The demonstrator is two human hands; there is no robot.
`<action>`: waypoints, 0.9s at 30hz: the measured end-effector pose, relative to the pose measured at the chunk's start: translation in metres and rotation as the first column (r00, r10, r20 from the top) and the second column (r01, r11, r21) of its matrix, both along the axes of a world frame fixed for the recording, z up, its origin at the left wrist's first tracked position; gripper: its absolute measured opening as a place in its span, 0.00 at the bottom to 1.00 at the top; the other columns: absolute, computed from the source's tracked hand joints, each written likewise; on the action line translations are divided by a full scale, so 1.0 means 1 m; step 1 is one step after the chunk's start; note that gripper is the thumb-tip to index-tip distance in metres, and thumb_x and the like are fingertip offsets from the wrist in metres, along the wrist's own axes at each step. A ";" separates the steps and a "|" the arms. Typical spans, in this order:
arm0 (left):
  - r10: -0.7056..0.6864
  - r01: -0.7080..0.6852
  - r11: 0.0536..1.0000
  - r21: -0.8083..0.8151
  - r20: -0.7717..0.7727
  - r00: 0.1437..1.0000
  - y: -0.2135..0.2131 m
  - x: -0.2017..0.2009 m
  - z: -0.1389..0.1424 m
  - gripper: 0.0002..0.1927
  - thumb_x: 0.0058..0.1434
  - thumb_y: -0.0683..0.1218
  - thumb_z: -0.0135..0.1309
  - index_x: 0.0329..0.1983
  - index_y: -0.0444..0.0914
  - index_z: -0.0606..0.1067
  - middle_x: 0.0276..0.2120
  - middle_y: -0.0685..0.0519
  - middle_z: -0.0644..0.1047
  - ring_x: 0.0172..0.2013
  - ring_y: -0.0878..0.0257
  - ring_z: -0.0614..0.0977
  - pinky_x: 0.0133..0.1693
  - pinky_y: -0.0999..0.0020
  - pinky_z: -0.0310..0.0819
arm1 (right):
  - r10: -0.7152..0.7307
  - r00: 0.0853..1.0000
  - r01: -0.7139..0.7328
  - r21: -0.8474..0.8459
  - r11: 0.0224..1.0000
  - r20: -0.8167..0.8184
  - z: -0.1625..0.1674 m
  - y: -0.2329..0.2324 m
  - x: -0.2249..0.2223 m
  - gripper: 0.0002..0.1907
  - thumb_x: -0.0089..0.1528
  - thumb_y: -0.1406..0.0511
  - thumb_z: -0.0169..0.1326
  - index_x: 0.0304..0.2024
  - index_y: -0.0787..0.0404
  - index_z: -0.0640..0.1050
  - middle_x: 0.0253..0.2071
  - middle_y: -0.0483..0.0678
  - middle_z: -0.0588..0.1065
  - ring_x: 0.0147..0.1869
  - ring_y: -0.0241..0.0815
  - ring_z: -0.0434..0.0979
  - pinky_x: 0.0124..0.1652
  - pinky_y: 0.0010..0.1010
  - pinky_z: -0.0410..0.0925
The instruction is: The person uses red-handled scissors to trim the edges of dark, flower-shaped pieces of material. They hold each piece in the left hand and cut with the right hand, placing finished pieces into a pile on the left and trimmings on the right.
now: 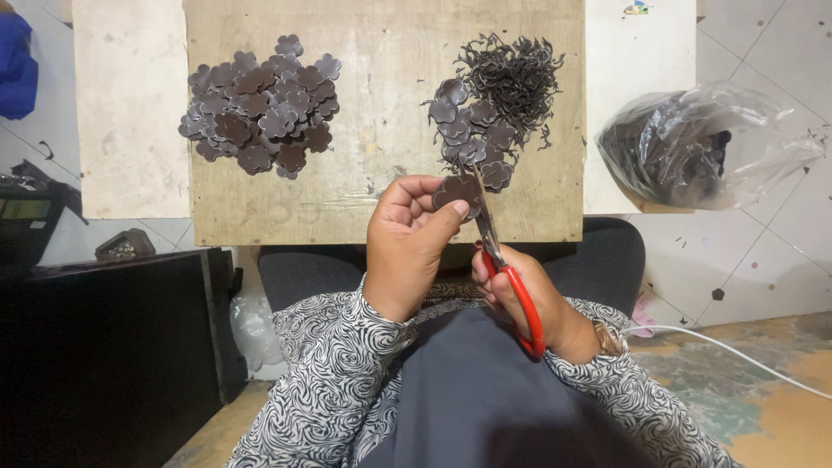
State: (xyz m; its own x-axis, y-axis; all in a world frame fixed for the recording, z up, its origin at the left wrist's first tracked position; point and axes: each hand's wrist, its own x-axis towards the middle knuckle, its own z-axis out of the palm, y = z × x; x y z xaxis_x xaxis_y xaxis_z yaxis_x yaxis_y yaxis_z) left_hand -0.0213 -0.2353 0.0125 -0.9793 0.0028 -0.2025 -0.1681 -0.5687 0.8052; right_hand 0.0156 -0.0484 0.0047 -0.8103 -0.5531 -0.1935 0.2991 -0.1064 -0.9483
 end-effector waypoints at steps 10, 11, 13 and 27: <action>-0.013 0.013 1.000 -0.005 -0.014 1.000 -0.002 0.000 0.005 0.15 0.64 0.32 0.56 0.53 0.32 0.70 0.42 0.50 0.79 0.42 0.69 0.81 0.47 0.75 0.77 | 0.020 0.999 -0.018 0.042 0.999 -0.045 -0.004 0.004 -0.001 0.31 0.66 0.39 0.48 0.40 0.61 0.68 0.32 0.39 0.63 0.33 0.29 0.60 0.34 0.21 0.60; -0.017 0.017 1.000 -0.006 -0.013 1.000 -0.003 -0.001 0.006 0.15 0.64 0.32 0.56 0.54 0.31 0.70 0.42 0.50 0.79 0.42 0.69 0.81 0.47 0.75 0.77 | 0.028 0.998 -0.025 0.049 0.998 -0.053 -0.005 0.004 -0.001 0.32 0.66 0.39 0.48 0.40 0.61 0.68 0.32 0.39 0.63 0.34 0.29 0.61 0.34 0.21 0.61; -0.022 0.022 1.000 -0.010 -0.015 1.000 -0.005 -0.001 0.007 0.15 0.64 0.32 0.55 0.54 0.31 0.70 0.42 0.50 0.79 0.43 0.69 0.81 0.48 0.75 0.78 | 0.037 0.998 -0.034 0.050 0.998 -0.052 -0.005 0.005 -0.001 0.32 0.66 0.39 0.49 0.40 0.61 0.68 0.32 0.40 0.63 0.34 0.29 0.61 0.34 0.21 0.61; -0.031 0.031 1.000 0.001 -0.004 1.000 -0.009 -0.005 0.009 0.19 0.62 0.32 0.56 0.56 0.31 0.69 0.41 0.52 0.79 0.42 0.69 0.81 0.47 0.76 0.77 | 0.036 0.999 -0.031 0.128 0.991 -0.039 -0.006 0.005 -0.003 0.27 0.68 0.43 0.48 0.35 0.59 0.67 0.27 0.38 0.62 0.29 0.28 0.58 0.29 0.20 0.58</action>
State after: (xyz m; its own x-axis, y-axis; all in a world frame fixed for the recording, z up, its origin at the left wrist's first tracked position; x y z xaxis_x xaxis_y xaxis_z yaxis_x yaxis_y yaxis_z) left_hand -0.0266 -0.2448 0.0212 -0.9795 0.0331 -0.1986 -0.1823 -0.5642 0.8052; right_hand 0.0129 -0.0432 -0.0011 -0.8004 -0.5532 -0.2309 0.2611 0.0250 -0.9650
